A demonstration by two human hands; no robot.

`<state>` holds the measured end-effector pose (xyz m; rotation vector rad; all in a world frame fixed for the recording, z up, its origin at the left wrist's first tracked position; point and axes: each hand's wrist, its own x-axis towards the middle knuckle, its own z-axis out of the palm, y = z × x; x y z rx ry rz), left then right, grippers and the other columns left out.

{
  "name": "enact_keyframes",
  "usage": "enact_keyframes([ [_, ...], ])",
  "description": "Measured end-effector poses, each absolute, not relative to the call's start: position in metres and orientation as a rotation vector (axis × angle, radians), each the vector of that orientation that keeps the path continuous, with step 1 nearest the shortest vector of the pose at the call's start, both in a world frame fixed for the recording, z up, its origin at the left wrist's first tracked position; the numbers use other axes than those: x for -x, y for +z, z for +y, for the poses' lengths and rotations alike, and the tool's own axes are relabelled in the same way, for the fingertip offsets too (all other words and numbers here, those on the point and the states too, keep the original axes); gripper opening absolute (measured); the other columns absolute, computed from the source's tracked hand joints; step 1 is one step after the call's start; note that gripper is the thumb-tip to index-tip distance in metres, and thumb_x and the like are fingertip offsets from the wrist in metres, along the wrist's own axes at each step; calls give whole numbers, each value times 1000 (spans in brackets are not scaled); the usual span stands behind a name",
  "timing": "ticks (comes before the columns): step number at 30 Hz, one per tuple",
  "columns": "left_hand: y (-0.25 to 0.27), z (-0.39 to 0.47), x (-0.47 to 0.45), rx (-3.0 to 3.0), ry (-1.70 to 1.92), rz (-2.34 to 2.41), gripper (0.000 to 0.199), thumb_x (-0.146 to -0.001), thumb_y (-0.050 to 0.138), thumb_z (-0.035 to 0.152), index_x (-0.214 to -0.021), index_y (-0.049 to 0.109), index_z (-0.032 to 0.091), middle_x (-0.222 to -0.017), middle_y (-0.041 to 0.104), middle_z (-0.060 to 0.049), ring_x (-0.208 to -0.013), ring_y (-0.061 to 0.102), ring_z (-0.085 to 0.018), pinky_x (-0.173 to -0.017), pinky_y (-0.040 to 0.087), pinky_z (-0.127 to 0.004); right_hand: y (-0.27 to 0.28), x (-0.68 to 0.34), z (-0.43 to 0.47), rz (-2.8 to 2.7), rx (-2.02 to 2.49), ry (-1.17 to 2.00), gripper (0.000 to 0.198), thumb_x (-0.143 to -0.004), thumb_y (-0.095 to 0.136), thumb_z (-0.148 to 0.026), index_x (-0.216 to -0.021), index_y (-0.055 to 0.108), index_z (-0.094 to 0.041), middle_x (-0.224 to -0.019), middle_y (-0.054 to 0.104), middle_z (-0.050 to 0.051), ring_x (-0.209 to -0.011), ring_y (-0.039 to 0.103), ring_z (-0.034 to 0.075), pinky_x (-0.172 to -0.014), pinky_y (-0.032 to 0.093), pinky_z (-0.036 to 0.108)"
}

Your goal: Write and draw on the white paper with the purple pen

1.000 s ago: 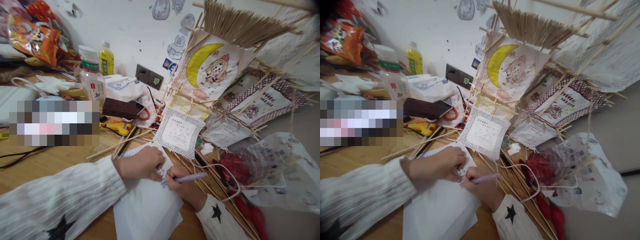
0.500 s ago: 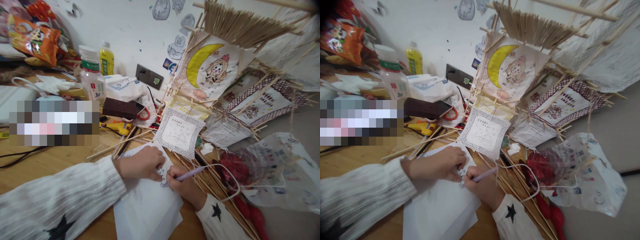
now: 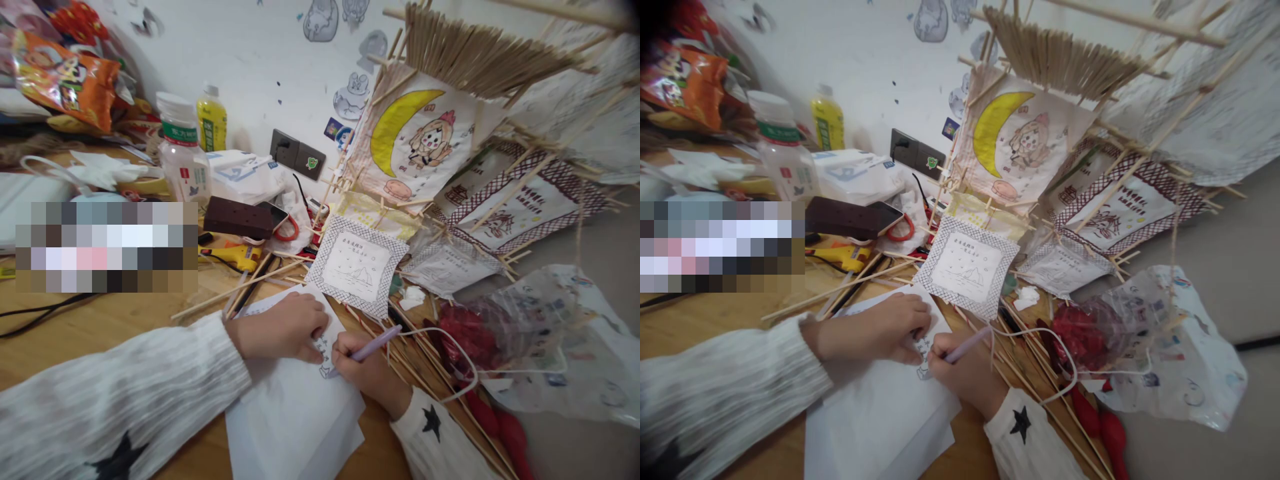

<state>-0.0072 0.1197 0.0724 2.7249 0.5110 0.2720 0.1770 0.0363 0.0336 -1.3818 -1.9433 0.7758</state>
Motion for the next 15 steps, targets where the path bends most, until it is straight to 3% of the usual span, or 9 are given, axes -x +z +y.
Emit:
enact_keyframes([
  [7,76,118,8,-2724,230,524,28,-67,78,33,-72,56,18,-79,60,-2,-79,55,-21,-69,37,-29,27,-178,36,-1830,1407,865,23,-73,49,-17,-53,37,-18,-50,40,-4,-50,38,10,-49,30,21],
  [11,71,128,9,-2628,383,561,12,-74,67,23,-77,56,18,-79,59,-1,-72,54,-17,-64,40,-27,30,-175,40,-1468,1367,830,26,-75,49,-25,-53,37,-19,-44,43,-4,-44,41,11,-47,33,22],
  [13,66,138,11,-2576,536,711,7,-76,61,18,-82,58,19,-86,61,-3,-80,56,-19,-72,43,-29,33,-176,42,-1327,1351,727,29,-77,49,-30,-53,36,-20,-44,42,-4,-44,41,11,-48,34,22],
  [15,61,147,14,-2582,622,836,17,-76,53,11,-90,59,18,-96,60,-8,-93,54,-23,-84,41,-35,35,-178,44,-1243,1344,635,32,-80,48,-34,-54,37,-20,-45,41,-4,-46,42,11,-50,36,22],
])
